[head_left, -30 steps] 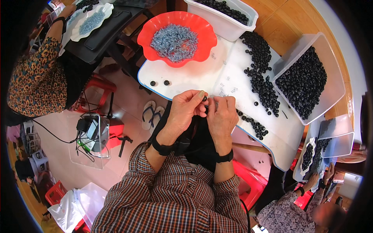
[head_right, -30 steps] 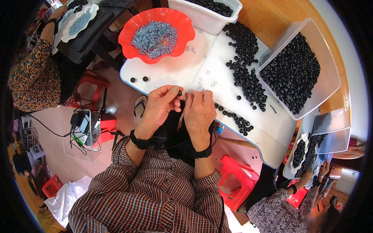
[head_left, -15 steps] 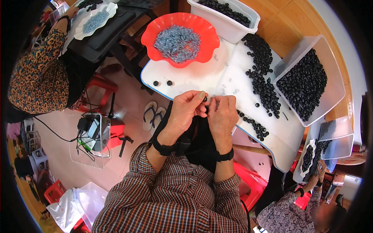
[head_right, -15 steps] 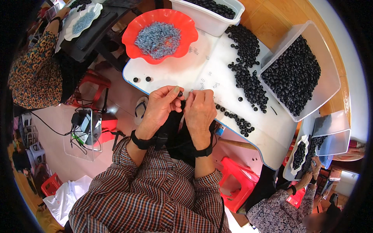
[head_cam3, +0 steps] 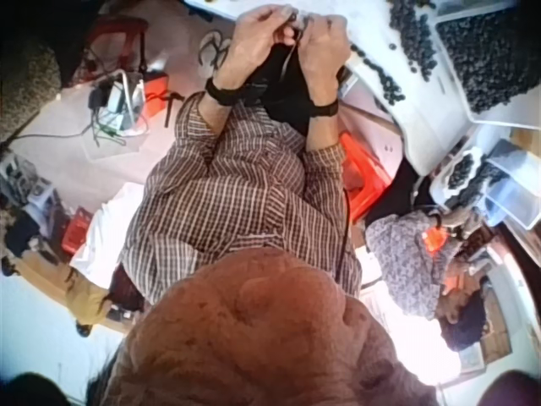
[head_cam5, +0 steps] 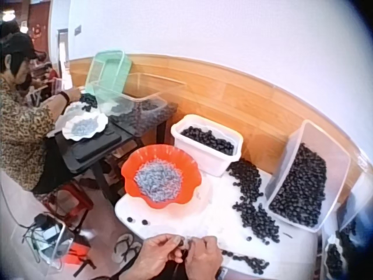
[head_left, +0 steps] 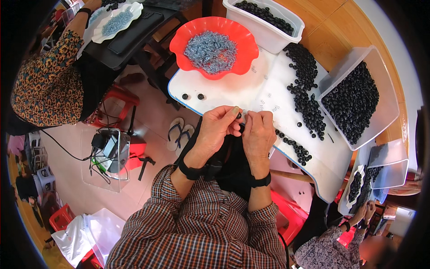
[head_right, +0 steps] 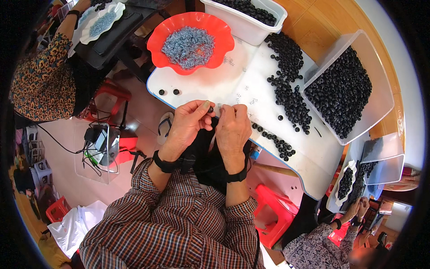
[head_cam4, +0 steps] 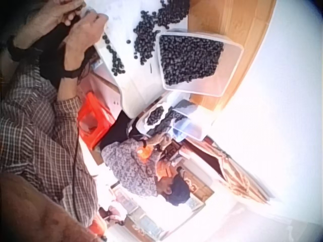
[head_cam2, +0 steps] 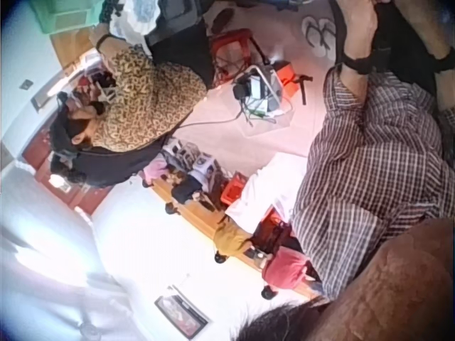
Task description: Sorting and inspecting small black spherical components on a white work table.
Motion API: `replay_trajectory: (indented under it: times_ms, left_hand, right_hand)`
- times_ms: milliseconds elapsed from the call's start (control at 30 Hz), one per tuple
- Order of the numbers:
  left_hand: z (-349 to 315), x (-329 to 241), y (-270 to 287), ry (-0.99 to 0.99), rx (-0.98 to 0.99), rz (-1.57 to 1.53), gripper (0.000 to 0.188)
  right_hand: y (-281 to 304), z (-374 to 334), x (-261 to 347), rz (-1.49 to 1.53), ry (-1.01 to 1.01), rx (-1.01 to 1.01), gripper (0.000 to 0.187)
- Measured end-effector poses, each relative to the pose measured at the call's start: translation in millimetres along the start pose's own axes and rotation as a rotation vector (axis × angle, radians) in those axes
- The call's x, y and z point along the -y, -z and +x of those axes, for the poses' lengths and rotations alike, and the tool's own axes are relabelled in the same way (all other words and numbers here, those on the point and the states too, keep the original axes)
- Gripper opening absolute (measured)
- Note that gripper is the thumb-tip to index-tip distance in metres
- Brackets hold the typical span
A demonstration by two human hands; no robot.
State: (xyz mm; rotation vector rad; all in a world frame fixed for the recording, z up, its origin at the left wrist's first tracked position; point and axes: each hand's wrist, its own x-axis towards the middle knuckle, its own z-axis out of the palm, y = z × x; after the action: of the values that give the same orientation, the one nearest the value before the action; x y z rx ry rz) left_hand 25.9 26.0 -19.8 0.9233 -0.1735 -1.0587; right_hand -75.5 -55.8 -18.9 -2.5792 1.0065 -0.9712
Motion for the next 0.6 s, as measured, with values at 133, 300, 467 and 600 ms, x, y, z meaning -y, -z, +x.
replay_trajectory:
  times_ms: [133, 300, 467, 600]
  left_hand:
    - [-0.5, -5.0, 3.8, -0.021, -0.014, -0.006, 0.022]
    - [-0.2, -10.0, 10.0, -0.064, -0.051, -0.015, 0.023]
    - [-0.4, -12.5, 8.6, -0.055, -0.052, -0.023, 0.024]
    - [-1.4, -11.4, 9.8, -0.056, -0.045, -0.031, 0.023]
  right_hand:
    - [-0.1, 1.0, 2.3, 0.036, -0.018, -0.032, 0.011]
    - [-5.4, 6.0, 10.2, 0.072, -0.002, -0.046, 0.011]
    - [-8.1, 3.2, 7.8, 0.012, 0.022, 0.021, 0.011]
    - [-3.3, 3.7, 11.2, 0.132, 0.032, 0.000, 0.009]
